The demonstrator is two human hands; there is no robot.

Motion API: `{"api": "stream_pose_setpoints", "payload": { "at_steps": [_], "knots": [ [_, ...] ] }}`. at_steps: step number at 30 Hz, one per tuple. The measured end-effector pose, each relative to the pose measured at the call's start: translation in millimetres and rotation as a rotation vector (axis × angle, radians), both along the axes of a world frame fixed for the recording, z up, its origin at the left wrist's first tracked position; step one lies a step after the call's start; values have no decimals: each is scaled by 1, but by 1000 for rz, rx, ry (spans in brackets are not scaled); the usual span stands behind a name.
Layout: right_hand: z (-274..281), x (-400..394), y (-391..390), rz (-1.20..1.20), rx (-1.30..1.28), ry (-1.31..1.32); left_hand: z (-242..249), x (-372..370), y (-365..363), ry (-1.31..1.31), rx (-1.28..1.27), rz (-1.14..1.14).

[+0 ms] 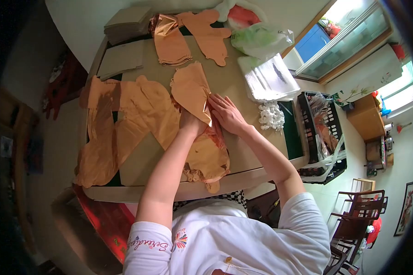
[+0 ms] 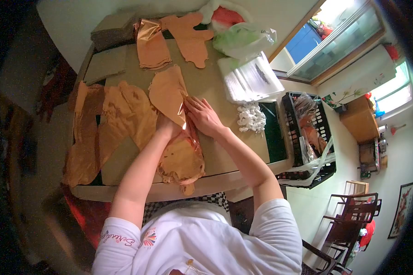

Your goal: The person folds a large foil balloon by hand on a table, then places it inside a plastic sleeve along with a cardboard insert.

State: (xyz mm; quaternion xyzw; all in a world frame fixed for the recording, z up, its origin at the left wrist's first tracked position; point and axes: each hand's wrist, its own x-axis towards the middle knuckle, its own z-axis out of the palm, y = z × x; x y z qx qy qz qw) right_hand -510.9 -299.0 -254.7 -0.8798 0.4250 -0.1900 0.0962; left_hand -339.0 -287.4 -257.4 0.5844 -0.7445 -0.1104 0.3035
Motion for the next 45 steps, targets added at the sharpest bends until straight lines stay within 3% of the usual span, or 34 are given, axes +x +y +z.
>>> {"api": "stream_pose_setpoints", "payload": {
  "at_steps": [3,5,6,9,12,15,18,19,21,24,27,35,45],
  "knots": [
    [2,-1,1,49,-1,54,-17,-1,-9,25,98,-18],
    [2,-1,2,60,0,59,-35,0,-12,-26,-48,-42],
    [3,-1,2,61,1,53,-31,0,-11,-52,-122,-55],
    [3,-2,0,76,6,56,-14,2,-8,-108,18,-79],
    [3,-1,3,67,-2,41,-13,8,-8,227,135,34],
    [7,0,3,60,-16,34,-10,26,-19,626,-235,433],
    [2,-1,3,71,-30,52,37,14,-8,425,-433,173],
    [2,-1,2,75,-47,58,40,9,-4,330,-135,45],
    [1,-1,1,78,-41,44,-3,-6,-4,-38,-273,-34],
    [2,0,1,60,-9,19,-24,-6,17,-118,-39,-23],
    [-1,-1,4,45,18,13,-27,-3,22,-178,1,-45],
    [-3,-2,-16,51,-43,26,-25,-4,22,-238,13,-37],
    [10,-49,57,275,94,81,-19,-5,23,-259,24,-20]
  ]
}}
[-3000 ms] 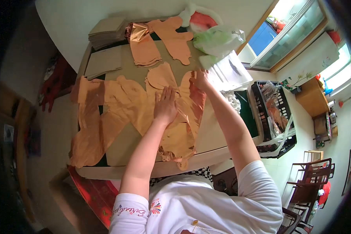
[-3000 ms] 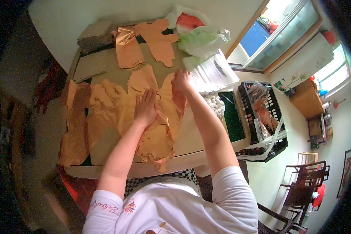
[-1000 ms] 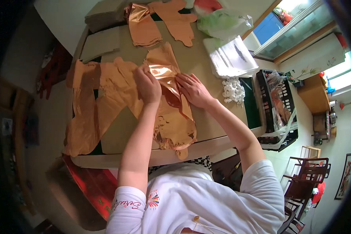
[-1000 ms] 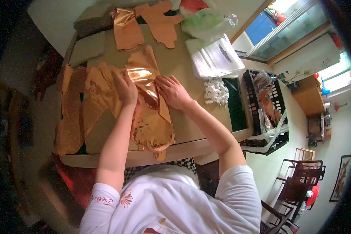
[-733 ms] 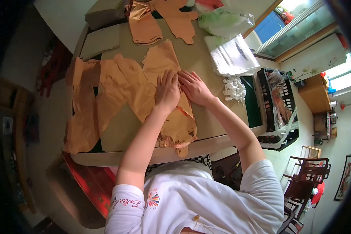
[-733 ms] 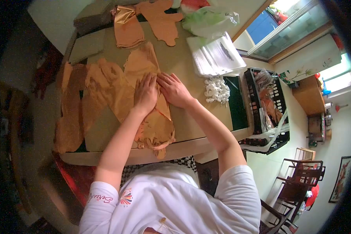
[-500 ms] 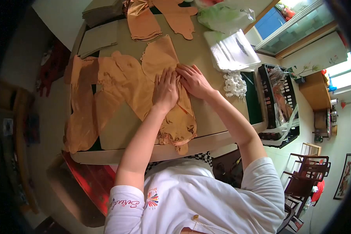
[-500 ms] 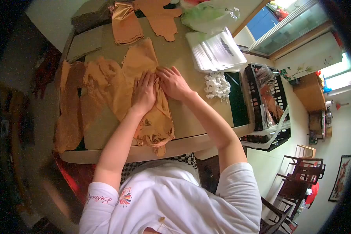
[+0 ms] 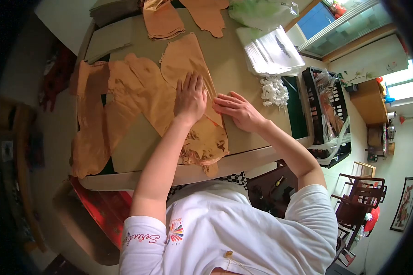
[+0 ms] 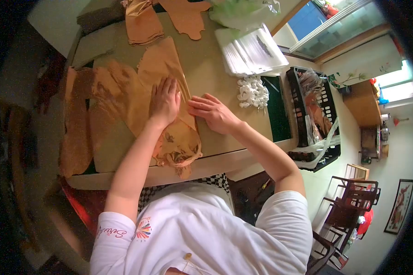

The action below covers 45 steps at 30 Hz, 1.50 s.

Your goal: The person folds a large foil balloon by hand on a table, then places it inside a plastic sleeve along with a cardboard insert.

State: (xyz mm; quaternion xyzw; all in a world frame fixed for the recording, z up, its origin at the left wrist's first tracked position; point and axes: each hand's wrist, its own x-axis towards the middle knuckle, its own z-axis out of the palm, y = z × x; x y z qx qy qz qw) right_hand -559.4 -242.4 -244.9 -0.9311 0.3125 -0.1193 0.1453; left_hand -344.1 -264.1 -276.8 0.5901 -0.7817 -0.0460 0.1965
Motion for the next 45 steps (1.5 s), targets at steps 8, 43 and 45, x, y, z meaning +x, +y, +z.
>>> {"api": "stream_pose_setpoints", "payload": {
  "at_steps": [8,43,45],
  "knots": [
    [13,-23,38,126,11,77,-3,0,0,12,-88,-10],
    [-18,62,-44,-336,-199,-128,16,15,-50,-74,-30,-139],
    [-19,63,-42,-348,-222,-135,17,20,-59,-129,-13,-155]
  ]
}}
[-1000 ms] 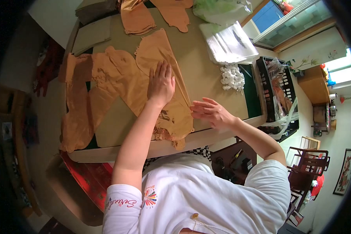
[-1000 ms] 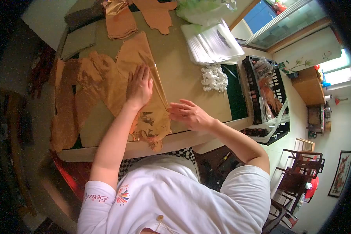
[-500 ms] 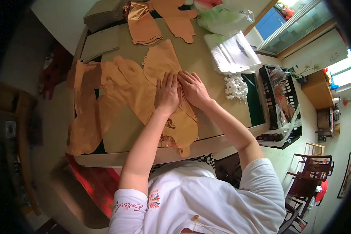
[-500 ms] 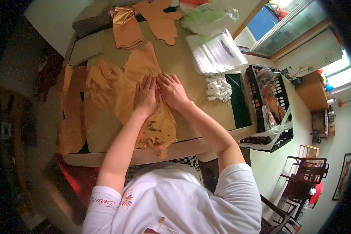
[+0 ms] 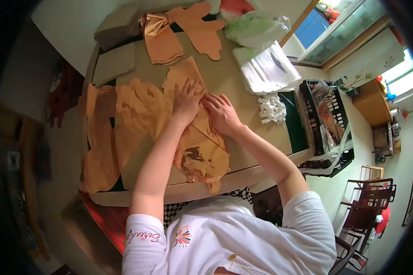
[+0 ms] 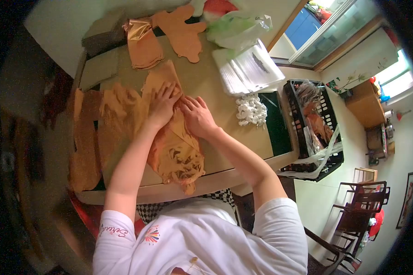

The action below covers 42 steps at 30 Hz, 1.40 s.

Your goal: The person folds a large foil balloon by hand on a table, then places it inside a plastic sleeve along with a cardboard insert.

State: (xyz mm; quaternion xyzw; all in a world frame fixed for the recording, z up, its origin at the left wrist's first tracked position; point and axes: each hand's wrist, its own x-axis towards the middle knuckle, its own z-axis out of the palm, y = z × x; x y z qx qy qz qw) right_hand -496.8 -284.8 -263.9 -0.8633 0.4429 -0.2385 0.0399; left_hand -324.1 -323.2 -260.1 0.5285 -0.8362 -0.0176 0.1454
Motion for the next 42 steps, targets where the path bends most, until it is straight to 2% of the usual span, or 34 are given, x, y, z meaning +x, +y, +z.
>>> {"api": "stream_pose_setpoints", "payload": {
  "at_steps": [4,7,10,12,19,22,28,31,34,37,38,42],
  "knots": [
    [-1,0,0,1,15,-16,-9,8,-29,36,4,-25],
    [0,0,-1,4,15,-12,1,8,-46,-164,21,12],
    [-5,-1,-2,3,25,-20,16,4,-58,-128,74,37],
    [-6,-1,-2,-7,37,-10,5,5,-76,-101,65,78],
    [-1,-1,-1,10,20,-29,5,5,-101,-200,-86,238],
    [1,-1,1,4,36,-2,15,4,-87,-358,-81,-44],
    [-4,0,-1,-10,61,-18,2,13,-87,-203,-42,98],
    [-5,-1,-2,4,62,-12,9,4,-79,-189,-151,-1],
    [-4,-2,-3,17,84,18,22,0,-60,-337,-7,-83],
    [-5,0,-1,-12,47,20,-20,12,-64,-91,-229,-66],
    [-3,1,-1,-9,48,9,-25,13,-67,-106,-191,-49],
    [0,0,-2,-3,42,20,3,0,-59,-146,-106,-66]
  ]
}}
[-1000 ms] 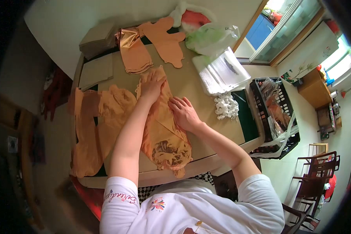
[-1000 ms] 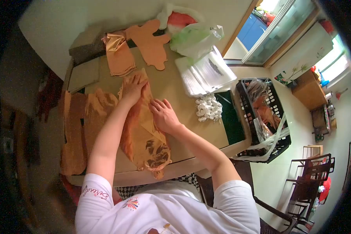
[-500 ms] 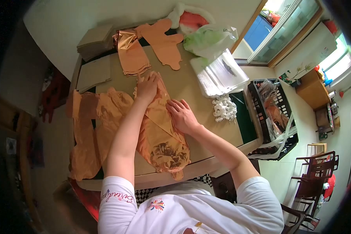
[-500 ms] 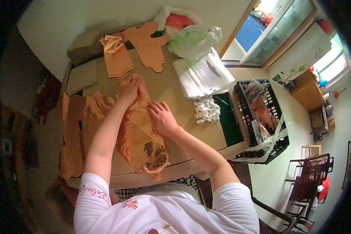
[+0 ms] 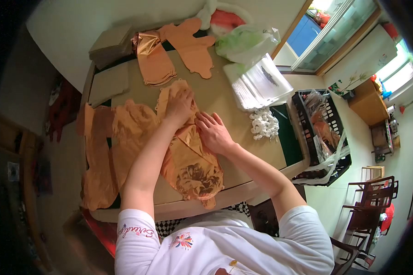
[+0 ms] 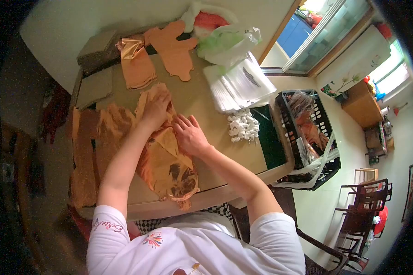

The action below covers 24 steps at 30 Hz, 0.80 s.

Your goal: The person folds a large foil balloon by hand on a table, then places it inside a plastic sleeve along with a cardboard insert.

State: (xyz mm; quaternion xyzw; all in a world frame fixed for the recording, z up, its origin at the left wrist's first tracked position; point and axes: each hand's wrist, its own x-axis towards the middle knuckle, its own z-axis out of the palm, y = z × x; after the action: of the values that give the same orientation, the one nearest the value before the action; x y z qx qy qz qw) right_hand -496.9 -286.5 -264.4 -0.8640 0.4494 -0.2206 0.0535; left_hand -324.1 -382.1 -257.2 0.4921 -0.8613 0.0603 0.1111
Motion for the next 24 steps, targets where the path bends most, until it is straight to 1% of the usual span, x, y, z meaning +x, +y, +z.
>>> {"api": "stream_pose_setpoints", "payload": {
  "at_steps": [1,4,5,7,10,13,14,16,18,20,21,22,23,24],
  "knots": [
    [0,0,0,1,-2,13,3,-2,2,-10,8,-25],
    [4,1,2,-18,46,7,-4,-4,0,-62,85,37],
    [5,1,2,-11,43,-3,-7,-3,-4,-44,80,59],
    [7,1,2,2,31,-22,-12,4,-19,-7,65,104],
    [2,1,2,-16,43,4,-14,13,-47,-34,128,205],
    [2,0,2,-15,60,12,-21,25,-56,491,157,298],
    [3,0,2,-18,79,7,-25,34,-52,601,131,355],
    [6,2,3,-27,119,-12,-10,56,-17,810,74,468],
    [1,1,3,-28,80,-10,9,91,33,1028,191,557],
    [6,2,2,-21,72,11,-36,132,59,997,-8,580],
    [-3,0,0,-11,64,-11,-18,131,83,1270,125,668],
    [1,1,1,-19,79,-16,23,121,110,1542,259,756],
    [6,3,3,-29,97,-19,29,123,123,1723,317,780],
    [1,2,1,-18,53,-14,35,126,136,1908,362,812]
  ]
}}
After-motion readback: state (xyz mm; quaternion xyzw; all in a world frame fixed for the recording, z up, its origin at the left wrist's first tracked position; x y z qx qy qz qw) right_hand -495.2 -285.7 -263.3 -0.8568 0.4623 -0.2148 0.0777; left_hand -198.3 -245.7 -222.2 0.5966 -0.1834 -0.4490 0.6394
